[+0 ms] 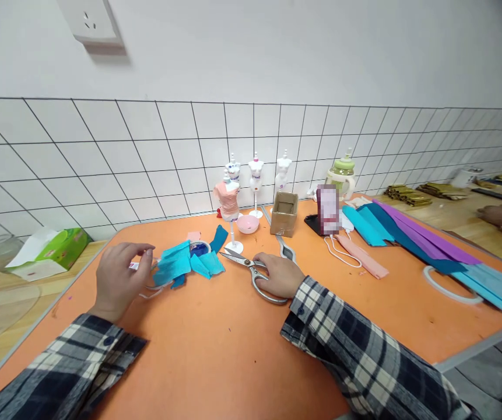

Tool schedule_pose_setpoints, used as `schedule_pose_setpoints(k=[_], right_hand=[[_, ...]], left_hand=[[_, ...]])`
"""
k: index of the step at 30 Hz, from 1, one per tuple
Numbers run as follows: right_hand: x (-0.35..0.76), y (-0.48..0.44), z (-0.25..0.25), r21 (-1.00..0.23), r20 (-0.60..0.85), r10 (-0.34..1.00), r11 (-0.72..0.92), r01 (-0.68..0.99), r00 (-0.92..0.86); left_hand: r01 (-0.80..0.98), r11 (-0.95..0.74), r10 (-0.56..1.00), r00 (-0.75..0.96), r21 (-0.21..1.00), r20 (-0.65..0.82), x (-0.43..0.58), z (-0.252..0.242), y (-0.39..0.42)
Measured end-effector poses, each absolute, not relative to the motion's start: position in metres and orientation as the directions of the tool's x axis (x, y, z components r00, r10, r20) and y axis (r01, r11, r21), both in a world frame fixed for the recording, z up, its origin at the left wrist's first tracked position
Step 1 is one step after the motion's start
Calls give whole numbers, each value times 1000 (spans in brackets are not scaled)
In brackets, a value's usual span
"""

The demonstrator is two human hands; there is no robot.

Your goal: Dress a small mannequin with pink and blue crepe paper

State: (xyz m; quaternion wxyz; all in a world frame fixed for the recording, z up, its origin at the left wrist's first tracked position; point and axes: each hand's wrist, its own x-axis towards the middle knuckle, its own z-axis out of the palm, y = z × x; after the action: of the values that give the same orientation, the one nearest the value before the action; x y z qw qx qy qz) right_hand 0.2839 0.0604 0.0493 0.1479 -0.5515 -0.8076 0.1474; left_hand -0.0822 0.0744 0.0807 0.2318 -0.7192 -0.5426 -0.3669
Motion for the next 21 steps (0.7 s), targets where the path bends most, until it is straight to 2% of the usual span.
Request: schedule_pose_setpoints(k=[2,3,5,6,9,12,14,15,16,18,20,21], right_hand=[[286,61,51,-382,81,931,360,851,-357],[288,61,52,-365,79,928,367,856,-365],[295,64,53,-319,67,923,381,868,-380],[300,66,53,-300,62,920,387,872,-387],[317,75,52,-275,74,898,436,857,-433],[332,83,51,-260,90,885,463,847,-457],[337,85,50,-256,78,890,453,854,-449],[338,85,50,-264,67,892,448,854,-447],[339,85,51,-274,55,895,439,855,-442],[338,84,53,-286,37,909,408,867,-416],[338,84,54,-264,36,921,384,885,-388],[339,84,54,-241,42,923,382,892,-384]], left_hand=[[891,-453,487,277,-32,828,-67,80,64],[835,-543,467,383,-84,797,-55,77,59],[731,-666,511,593,-149,623,-29,69,50],[743,-645,562,620,-179,548,-17,64,47],[825,-511,688,561,-241,459,6,46,46],[829,-518,746,558,-210,364,5,38,49],[827,-552,763,552,-105,337,1,40,49],[828,-561,776,530,-12,342,1,41,49],[827,-550,801,484,116,352,3,43,48],[765,-456,882,322,455,344,9,44,45],[561,-308,951,164,768,261,17,44,43],[430,-246,969,122,868,214,20,43,43]])
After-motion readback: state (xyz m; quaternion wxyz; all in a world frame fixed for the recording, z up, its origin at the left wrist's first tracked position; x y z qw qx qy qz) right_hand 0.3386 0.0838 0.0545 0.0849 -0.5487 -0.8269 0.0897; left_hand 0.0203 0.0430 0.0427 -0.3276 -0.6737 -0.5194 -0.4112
